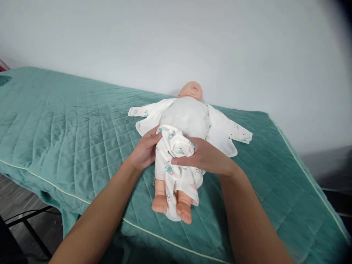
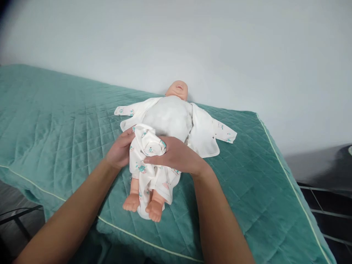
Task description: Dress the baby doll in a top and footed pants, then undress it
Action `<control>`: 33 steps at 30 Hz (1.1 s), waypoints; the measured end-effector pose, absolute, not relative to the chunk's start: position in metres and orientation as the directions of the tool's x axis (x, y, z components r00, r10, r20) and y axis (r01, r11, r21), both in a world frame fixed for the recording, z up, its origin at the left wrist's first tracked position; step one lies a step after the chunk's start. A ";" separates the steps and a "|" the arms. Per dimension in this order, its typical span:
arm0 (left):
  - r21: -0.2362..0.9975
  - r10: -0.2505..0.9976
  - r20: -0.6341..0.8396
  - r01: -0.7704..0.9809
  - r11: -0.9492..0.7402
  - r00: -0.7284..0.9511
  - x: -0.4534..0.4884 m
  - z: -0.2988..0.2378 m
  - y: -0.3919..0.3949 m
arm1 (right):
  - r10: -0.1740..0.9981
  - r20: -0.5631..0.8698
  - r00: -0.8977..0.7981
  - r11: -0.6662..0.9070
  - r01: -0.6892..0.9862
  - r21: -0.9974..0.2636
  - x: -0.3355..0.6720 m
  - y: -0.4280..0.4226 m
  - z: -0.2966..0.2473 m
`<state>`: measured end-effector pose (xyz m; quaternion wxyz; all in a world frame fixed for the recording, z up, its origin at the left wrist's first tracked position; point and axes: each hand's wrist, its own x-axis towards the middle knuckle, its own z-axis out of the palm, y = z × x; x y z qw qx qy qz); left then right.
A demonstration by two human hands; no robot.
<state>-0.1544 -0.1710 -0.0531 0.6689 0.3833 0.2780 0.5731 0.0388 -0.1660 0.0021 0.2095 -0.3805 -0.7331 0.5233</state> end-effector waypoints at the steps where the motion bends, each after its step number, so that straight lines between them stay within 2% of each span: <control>1: 0.845 0.975 0.082 -0.533 0.041 0.206 -0.155 -0.053 -0.172 | 0.810 -0.068 -0.583 0.157 0.327 -0.932 0.037 -0.167 0.001; 4: 0.898 0.936 0.153 -0.441 0.002 0.316 -0.154 -0.050 -0.175 | 0.926 0.039 -0.374 0.114 0.181 -0.977 0.029 -0.167 -0.008; 7: 0.949 0.912 0.136 -0.314 -0.008 0.388 -0.151 -0.047 -0.178 | 0.979 0.075 -0.191 0.076 0.000 -0.997 0.024 -0.164 -0.016; 9: 0.952 0.923 0.083 -0.305 0.039 0.376 -0.149 -0.047 -0.180 | 0.979 0.068 -0.194 0.053 -0.079 -0.995 0.022 -0.162 -0.018; 11: 0.924 0.938 0.049 -0.372 0.087 0.342 -0.149 -0.049 -0.181 | 0.970 0.068 -0.234 0.041 -0.118 -0.992 0.022 -0.163 -0.017; 14: 0.866 0.963 0.059 -0.494 0.083 0.265 -0.149 -0.050 -0.179 | 0.958 0.072 -0.279 0.044 -0.106 -0.993 0.024 -0.164 -0.015; 18: 0.804 0.970 0.068 -0.588 0.086 0.235 -0.151 -0.051 -0.174 | 0.889 0.029 -0.456 0.068 0.070 -0.995 0.028 -0.165 -0.008; 21: 0.781 0.983 0.059 -0.621 0.063 0.174 -0.151 -0.053 -0.171 | 0.813 -0.048 -0.580 0.107 0.230 -0.967 0.031 -0.165 -0.001; 24: 0.808 0.989 0.058 -0.588 0.032 0.134 -0.149 -0.056 -0.172 | 0.785 -0.090 -0.614 0.120 0.292 -0.949 0.034 -0.167 0.001; 27: 0.869 0.990 0.082 -0.495 -0.014 0.116 -0.146 -0.057 -0.177 | 0.836 -0.024 -0.548 0.123 0.229 -0.966 0.033 -0.168 -0.005; 30: 0.927 0.974 0.169 -0.359 -0.105 0.151 -0.144 -0.053 -0.183 | 0.927 0.077 -0.367 0.132 0.127 -0.983 0.028 -0.168 -0.015; 33: 0.959 0.956 0.183 -0.255 -0.122 0.231 -0.145 -0.049 -0.187 | 0.976 0.094 -0.197 0.100 0.025 -0.995 0.024 -0.168 -0.024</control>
